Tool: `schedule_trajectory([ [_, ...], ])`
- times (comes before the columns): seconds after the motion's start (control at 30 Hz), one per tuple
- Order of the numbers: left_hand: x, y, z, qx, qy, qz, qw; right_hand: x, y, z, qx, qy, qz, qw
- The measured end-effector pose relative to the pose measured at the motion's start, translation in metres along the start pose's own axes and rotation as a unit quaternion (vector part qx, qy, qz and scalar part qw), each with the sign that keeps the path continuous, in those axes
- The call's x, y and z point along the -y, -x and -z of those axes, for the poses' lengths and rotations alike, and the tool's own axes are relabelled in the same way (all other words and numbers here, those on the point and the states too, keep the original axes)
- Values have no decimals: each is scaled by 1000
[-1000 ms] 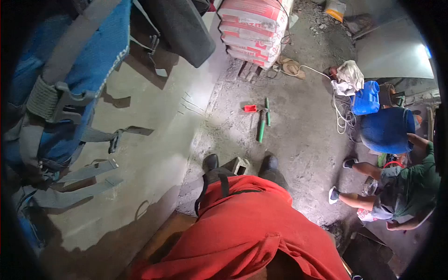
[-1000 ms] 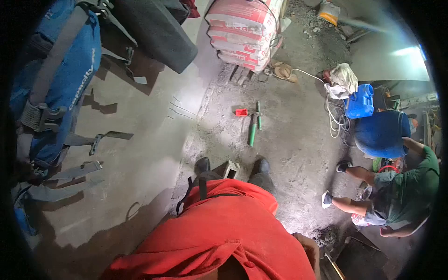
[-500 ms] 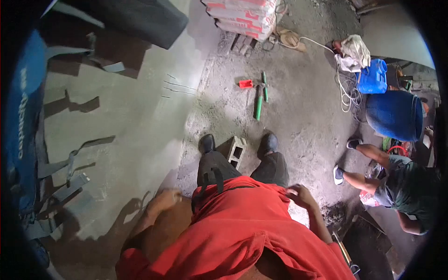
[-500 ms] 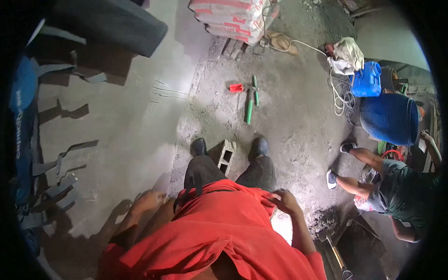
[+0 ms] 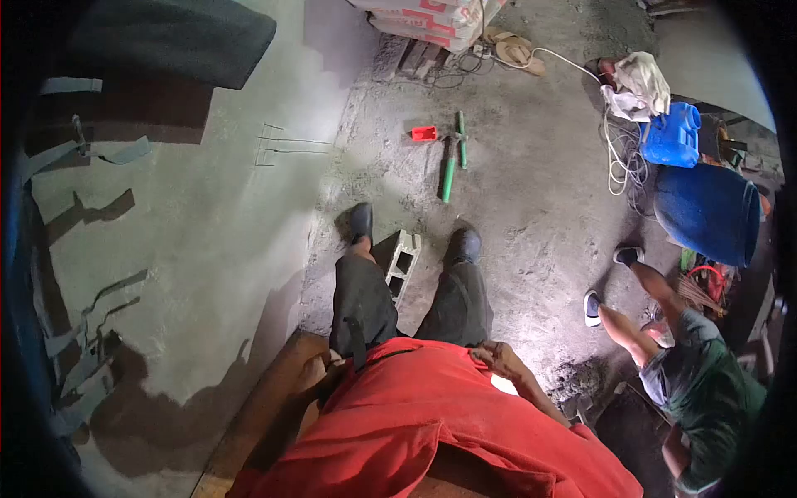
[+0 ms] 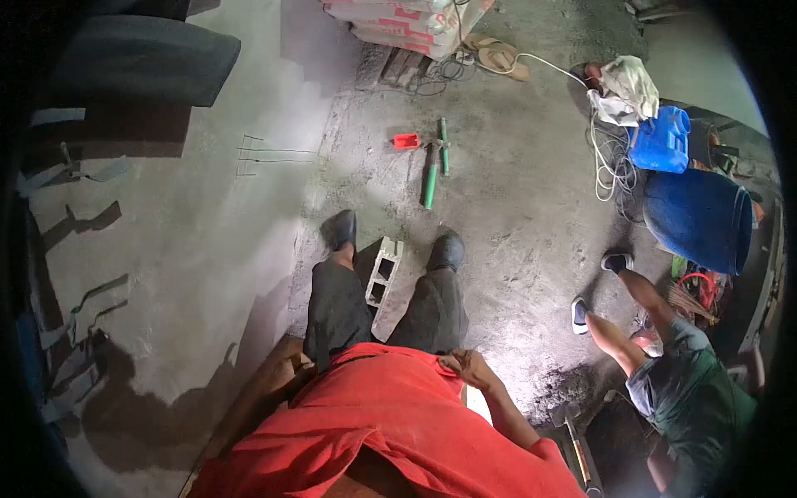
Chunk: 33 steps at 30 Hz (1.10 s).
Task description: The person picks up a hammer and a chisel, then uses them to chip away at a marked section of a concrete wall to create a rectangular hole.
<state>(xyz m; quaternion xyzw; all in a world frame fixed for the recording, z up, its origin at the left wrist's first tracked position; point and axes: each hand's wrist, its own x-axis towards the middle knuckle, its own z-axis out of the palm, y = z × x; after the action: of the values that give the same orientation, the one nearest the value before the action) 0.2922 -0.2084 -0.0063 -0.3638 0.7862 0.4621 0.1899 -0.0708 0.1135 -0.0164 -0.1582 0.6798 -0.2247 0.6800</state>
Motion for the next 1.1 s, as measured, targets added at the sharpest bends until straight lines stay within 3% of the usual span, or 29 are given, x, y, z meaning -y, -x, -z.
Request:
schedule_trajectory([
  [0.07, -21, -29, 17, -5, 17, -7, 1000, 4, -24, -11, -69, -148, -13, 986],
  [0.17, -22, -87, 63, -10, 14, -32, 999, 11, -24, -28, -118, -81, -26, 989],
  [0.23, -20, -130, 94, 147, 179, 217, 948, 46, -27, -32, -91, -42, -59, 993],
  [0.27, -34, -155, 111, 126, 82, 150, 977, 85, -32, -20, -37, -76, -99, 991],
  [0.3, -36, -185, 127, 130, 81, 147, 977, 82, -56, -11, -41, -80, -101, 991],
  [0.37, -28, -244, 143, 100, 71, 142, 982, 34, -116, 8, 103, -84, 80, 988],
  [0.43, -1, -317, 135, 15, 28, 58, 998, -79, -236, 45, 135, -9, 80, 988],
  [0.47, 3, -357, 129, 12, 34, 49, 998, -3, -265, 92, -46, -10, 101, 994],
  [0.5, 6, -396, 125, 14, 37, 43, 998, -4, -330, 127, -154, 179, 144, 961],
  [0.53, 12, -434, 113, 13, 72, 28, 997, 17, -379, 148, -294, 21, 50, 954],
  [0.57, 15, -471, 99, 6, 109, 11, 994, 23, -421, 172, -341, 52, 47, 937],
  [0.73, 21, -594, 20, 1, 161, -74, 984, -8, -626, 238, -423, 55, -84, 900],
  [0.77, 21, -603, 9, 16, 161, -67, 984, -31, -667, 240, -459, 94, -74, 881],
  [0.8, 18, -606, 3, 29, 160, -56, 985, -23, -683, 249, -382, 19, -79, 921],
  [0.87, -12, -597, 17, 104, 24, -1, 994, -93, -768, 252, -432, 87, -79, 894],
  [0.9, -7, -582, 11, 32, -131, -136, 982, -58, -755, 233, -475, 187, -110, 853],
  [0.93, 0, -576, 12, -3, -141, -255, 957, -42, -750, 221, -451, 187, -75, 870],
  [0.97, -3, -569, 16, -20, -103, -303, 947, -32, -752, 211, -478, 193, -113, 849],
  [1.0, -9, -563, 22, -7, -97, -276, 956, -32, -758, 202, -506, 198, -157, 825],
  [1.07, -3, -560, 28, 0, -90, -250, 964, -47, -781, 205, -499, 97, -157, 846],
  [1.1, 0, -557, 28, -42, -130, -254, 958, -46, -781, 204, -501, 98, -147, 847],
])
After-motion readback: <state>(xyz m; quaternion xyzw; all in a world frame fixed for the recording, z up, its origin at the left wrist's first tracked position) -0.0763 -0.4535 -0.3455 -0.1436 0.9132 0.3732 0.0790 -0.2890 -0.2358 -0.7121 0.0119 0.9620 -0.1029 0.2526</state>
